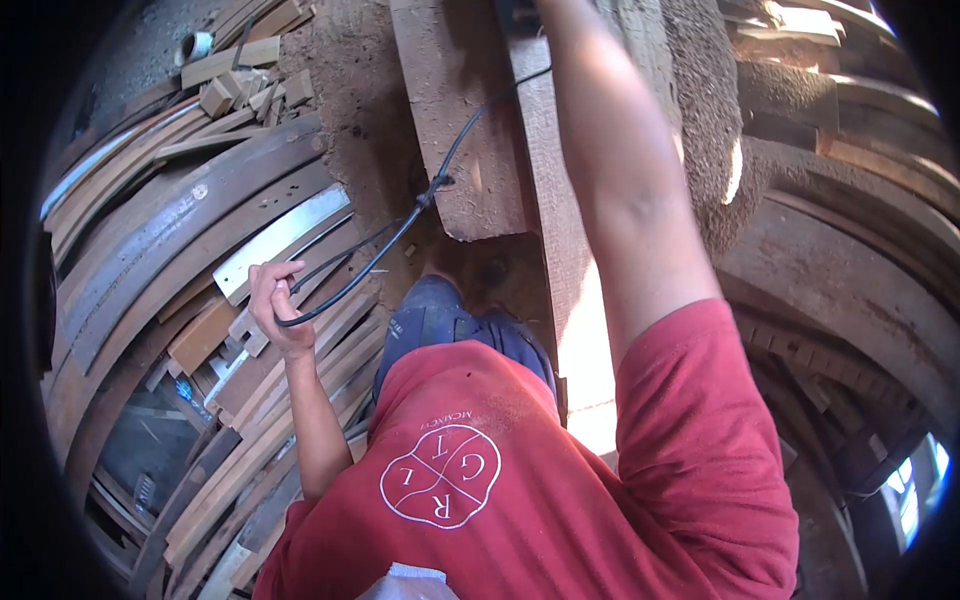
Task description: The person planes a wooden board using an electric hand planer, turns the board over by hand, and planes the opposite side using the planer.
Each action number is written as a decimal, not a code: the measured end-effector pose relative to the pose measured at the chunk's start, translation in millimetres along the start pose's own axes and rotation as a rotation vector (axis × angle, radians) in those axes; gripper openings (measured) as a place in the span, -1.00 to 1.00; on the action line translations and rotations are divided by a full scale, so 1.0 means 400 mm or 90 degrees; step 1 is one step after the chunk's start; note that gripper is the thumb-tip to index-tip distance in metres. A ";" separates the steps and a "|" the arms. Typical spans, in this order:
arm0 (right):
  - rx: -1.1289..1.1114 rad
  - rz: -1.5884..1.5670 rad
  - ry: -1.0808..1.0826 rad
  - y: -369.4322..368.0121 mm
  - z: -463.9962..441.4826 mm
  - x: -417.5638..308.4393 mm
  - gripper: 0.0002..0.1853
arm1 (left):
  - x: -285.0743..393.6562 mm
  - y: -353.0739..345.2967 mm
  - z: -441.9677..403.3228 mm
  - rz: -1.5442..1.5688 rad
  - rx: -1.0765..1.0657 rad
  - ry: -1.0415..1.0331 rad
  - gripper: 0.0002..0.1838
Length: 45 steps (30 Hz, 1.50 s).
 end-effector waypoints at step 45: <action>-0.018 0.040 0.060 -0.058 -0.207 -0.076 -0.64 | -0.113 -0.041 -0.443 0.005 -0.032 -0.075 -0.67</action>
Point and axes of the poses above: each hand's wrist, its own z-axis away from the middle knuckle, its own y-axis out of the back of the hand, x = y × z, the point moved 6 cm from there along -z, towards the middle knuckle, and after that the axes turned 7 degrees about -y, right-handed, at the moved point
